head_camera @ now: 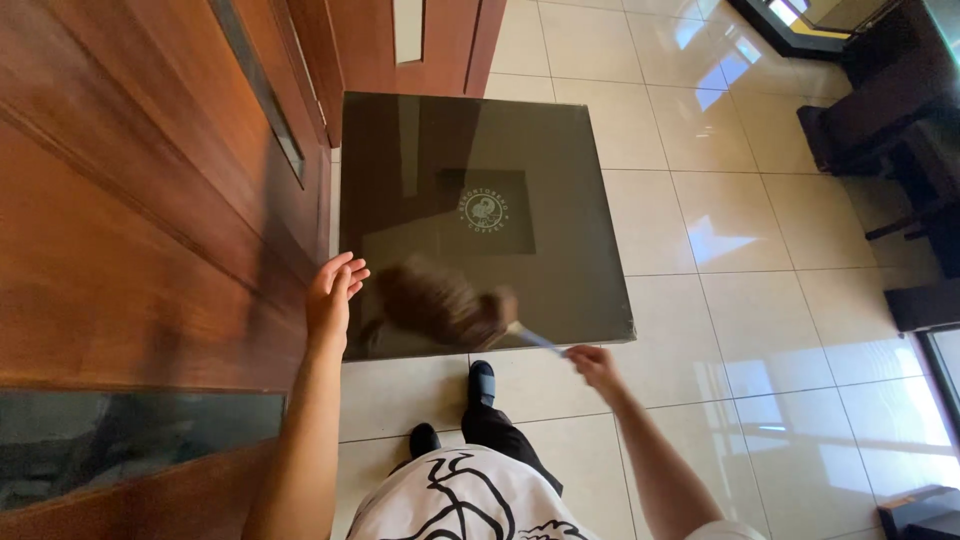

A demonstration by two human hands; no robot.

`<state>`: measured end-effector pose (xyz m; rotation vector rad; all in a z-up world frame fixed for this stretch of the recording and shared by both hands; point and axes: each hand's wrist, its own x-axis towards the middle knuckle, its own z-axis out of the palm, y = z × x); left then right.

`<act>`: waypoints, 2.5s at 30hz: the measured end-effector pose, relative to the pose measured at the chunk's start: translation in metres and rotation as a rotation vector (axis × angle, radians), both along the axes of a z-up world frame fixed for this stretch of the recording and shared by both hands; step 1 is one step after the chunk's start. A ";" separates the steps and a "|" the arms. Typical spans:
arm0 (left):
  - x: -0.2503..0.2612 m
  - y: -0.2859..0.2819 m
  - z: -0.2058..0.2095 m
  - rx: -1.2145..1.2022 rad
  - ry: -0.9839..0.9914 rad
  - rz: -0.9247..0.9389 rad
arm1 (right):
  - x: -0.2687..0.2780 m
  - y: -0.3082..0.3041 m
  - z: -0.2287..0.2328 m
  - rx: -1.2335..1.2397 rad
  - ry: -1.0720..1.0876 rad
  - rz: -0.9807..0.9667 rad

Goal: Dusting the surfaces of two small square tables using a feather duster.

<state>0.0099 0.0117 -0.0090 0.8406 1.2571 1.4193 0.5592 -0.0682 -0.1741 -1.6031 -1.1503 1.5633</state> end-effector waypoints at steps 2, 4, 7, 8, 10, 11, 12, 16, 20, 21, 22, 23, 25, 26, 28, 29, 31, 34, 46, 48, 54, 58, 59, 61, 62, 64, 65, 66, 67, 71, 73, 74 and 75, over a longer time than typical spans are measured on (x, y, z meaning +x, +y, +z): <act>0.006 0.003 0.007 -0.034 0.037 -0.002 | 0.037 0.001 -0.003 0.024 -0.249 -0.105; 0.014 0.008 0.008 -0.042 0.047 -0.013 | 0.068 0.005 -0.029 0.125 -0.266 -0.177; 0.022 0.019 0.010 -0.034 0.048 -0.026 | 0.092 0.020 -0.067 0.211 -0.232 -0.347; 0.027 0.020 0.009 -0.029 0.037 -0.034 | 0.098 0.022 -0.079 0.185 -0.183 -0.449; 0.033 0.027 0.006 -0.026 0.037 -0.037 | 0.101 0.036 -0.145 0.317 -0.201 -0.436; 0.036 0.031 0.005 -0.020 0.037 -0.039 | 0.103 0.044 -0.178 0.452 -0.218 -0.419; 0.041 0.035 0.001 -0.021 0.036 -0.038 | 0.074 0.049 -0.185 0.451 -0.219 -0.417; 0.056 0.051 -0.008 -0.028 0.033 -0.057 | -0.054 0.062 -0.130 0.341 -0.859 0.009; 0.068 0.065 -0.015 -0.007 0.018 -0.053 | -0.139 0.069 0.024 0.042 -0.944 0.417; 0.070 0.067 -0.016 -0.007 0.019 -0.048 | -0.141 0.077 0.045 0.044 -0.944 0.421; 0.070 0.070 -0.016 -0.009 0.020 -0.045 | -0.143 0.086 0.067 -0.005 -0.991 0.472; 0.070 0.072 -0.016 -0.012 0.021 -0.042 | -0.145 0.095 0.088 -0.055 -1.038 0.522; 0.068 0.072 -0.010 -0.017 0.024 -0.018 | -0.109 0.122 0.079 -0.092 -1.116 0.563; 0.066 0.072 -0.007 -0.020 0.027 -0.002 | -0.093 0.136 0.074 -0.131 -1.194 0.594; 0.062 0.072 -0.003 -0.030 0.045 0.029 | -0.050 0.159 0.068 -0.164 -1.170 0.423; 0.060 0.072 0.000 -0.041 0.061 0.051 | -0.029 0.171 0.066 -0.204 -1.141 0.246; 0.057 0.069 0.008 -0.048 0.072 0.077 | -0.016 0.188 0.069 -0.185 -1.108 0.117; 0.052 0.073 0.002 -0.050 0.073 0.105 | -0.010 0.223 0.026 -0.072 -1.013 -0.056; 0.073 0.100 0.019 -0.040 0.096 0.121 | -0.116 0.213 0.058 0.126 -1.016 0.642; 0.072 0.099 0.022 -0.039 0.104 0.138 | -0.092 0.234 0.051 0.112 -1.066 0.544; 0.061 0.089 0.014 -0.041 0.084 0.212 | 0.060 0.341 -0.077 0.101 -1.181 0.318; 0.059 0.085 0.016 -0.068 0.097 0.246 | 0.054 0.364 -0.124 0.372 -1.299 0.110; 0.060 0.086 0.016 -0.058 0.107 0.246 | 0.047 0.366 -0.137 0.466 -1.516 0.287; 0.067 0.094 0.021 -0.055 0.111 0.246 | -0.008 0.338 -0.096 0.283 -1.250 0.326; 0.070 0.097 0.025 -0.057 0.117 0.242 | -0.037 0.323 -0.074 0.100 -0.978 0.357; 0.073 0.105 0.024 -0.076 0.126 0.234 | -0.066 0.298 -0.073 0.095 -0.794 0.543; 0.076 0.110 0.022 -0.098 0.134 0.224 | -0.080 0.286 -0.073 0.082 -0.604 0.722; 0.076 0.113 0.019 -0.094 0.136 0.225 | -0.085 0.280 -0.052 0.086 -0.604 0.721; 0.077 0.116 0.016 -0.078 0.133 0.213 | -0.090 0.275 -0.031 0.104 -0.522 0.740; 0.079 0.117 0.014 -0.053 0.136 0.203 | -0.072 0.297 0.022 0.044 -0.563 0.855; 0.077 0.114 0.017 -0.080 0.144 0.216 | -0.012 0.336 -0.032 -0.047 -0.386 0.622; 0.078 0.112 0.019 -0.114 0.151 0.233 | 0.019 0.354 -0.059 -0.140 -0.208 0.395; 0.075 0.110 0.015 -0.112 0.152 0.234 | 0.029 0.359 -0.051 -0.138 -0.207 0.396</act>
